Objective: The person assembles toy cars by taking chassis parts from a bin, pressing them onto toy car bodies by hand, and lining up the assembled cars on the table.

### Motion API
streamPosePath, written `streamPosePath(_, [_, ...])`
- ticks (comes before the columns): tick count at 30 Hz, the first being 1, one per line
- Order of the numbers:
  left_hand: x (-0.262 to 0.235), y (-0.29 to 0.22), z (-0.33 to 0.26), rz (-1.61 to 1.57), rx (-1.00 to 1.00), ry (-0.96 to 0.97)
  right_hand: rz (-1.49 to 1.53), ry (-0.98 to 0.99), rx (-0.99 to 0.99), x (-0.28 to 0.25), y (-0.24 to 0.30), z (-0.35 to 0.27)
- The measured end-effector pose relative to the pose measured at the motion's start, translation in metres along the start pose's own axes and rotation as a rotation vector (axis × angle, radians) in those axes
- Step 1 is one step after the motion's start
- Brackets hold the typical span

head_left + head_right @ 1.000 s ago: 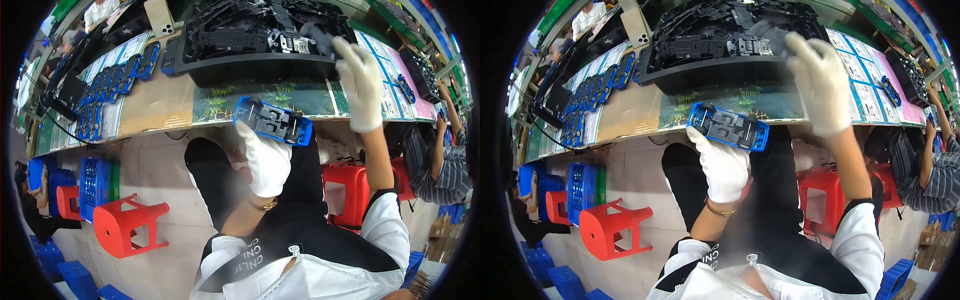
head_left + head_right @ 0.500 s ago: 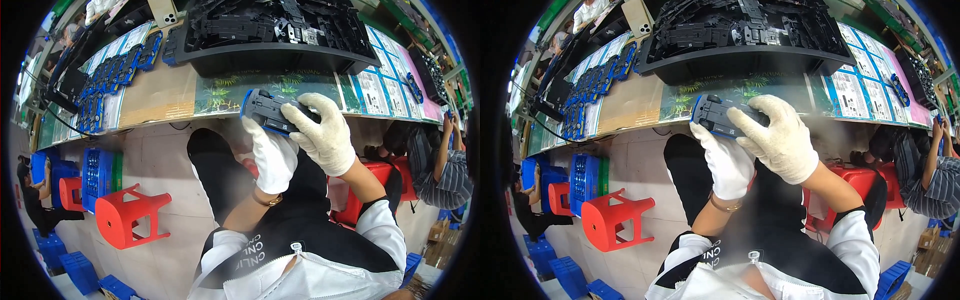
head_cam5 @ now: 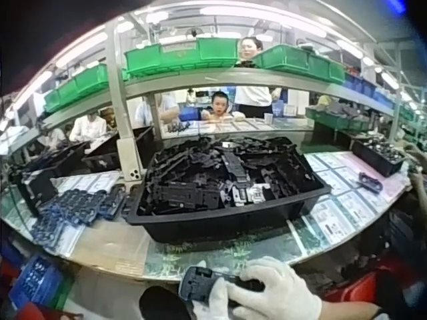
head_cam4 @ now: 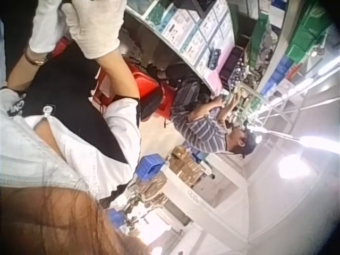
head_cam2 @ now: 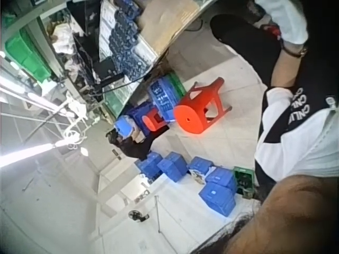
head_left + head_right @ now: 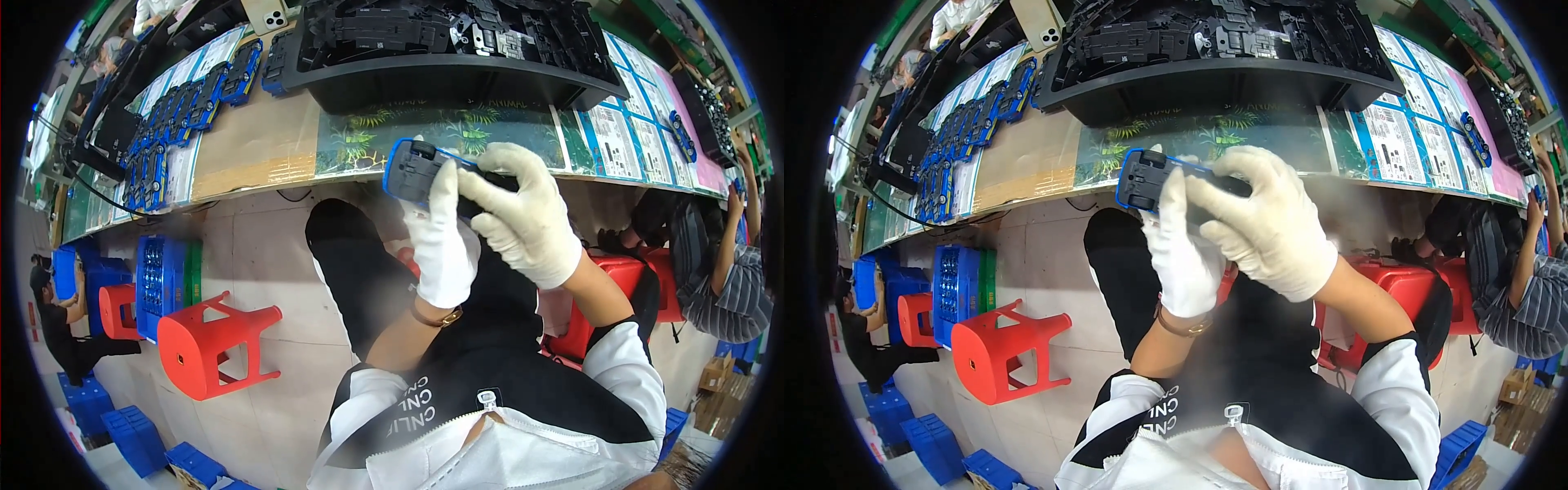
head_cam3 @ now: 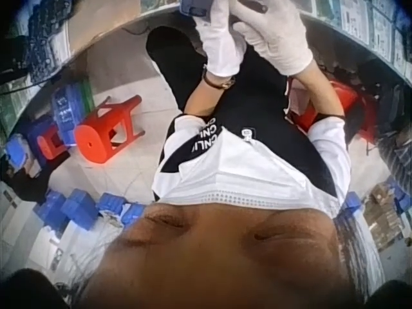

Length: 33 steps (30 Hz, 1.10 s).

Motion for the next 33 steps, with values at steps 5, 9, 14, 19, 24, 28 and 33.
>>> streamPosePath(5, [-0.019,-0.004,0.001,0.444,0.016,0.021,0.89,-0.193,0.26,0.03,-0.043,-0.029])
streamPosePath(9, [-0.019,-0.002,0.003,0.001,-0.074,-0.168,1.536,-0.015,0.413,0.062,-0.031,-0.032])
streamPosePath(14, [-0.014,-0.018,-0.007,1.093,0.394,-0.032,1.602,-0.098,0.408,0.058,-0.021,-0.027])
streamPosePath(19, [-0.015,-0.01,0.004,-0.053,-0.041,-0.207,1.565,-0.073,0.401,0.062,-0.02,-0.026])
streamPosePath(24, [-0.017,-0.015,0.005,0.013,-0.065,-0.183,1.562,-0.109,0.488,0.074,-0.023,-0.022])
streamPosePath(28, [-0.014,-0.029,-0.009,0.554,-0.035,-0.071,1.587,-0.158,0.475,0.082,-0.018,-0.017])
streamPosePath(33, [-0.08,-0.09,0.006,0.645,-0.169,-0.217,1.351,0.03,0.253,0.076,0.0,-0.002])
Point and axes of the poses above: each hand's wrist, its own z-axis towards the middle knuckle, its own x-axis out of the palm, y = z × x, the point moved 6 cm from there along z, towards the middle knuckle, and after that the axes turned 15 degrees about y, right-handed, at the moved point
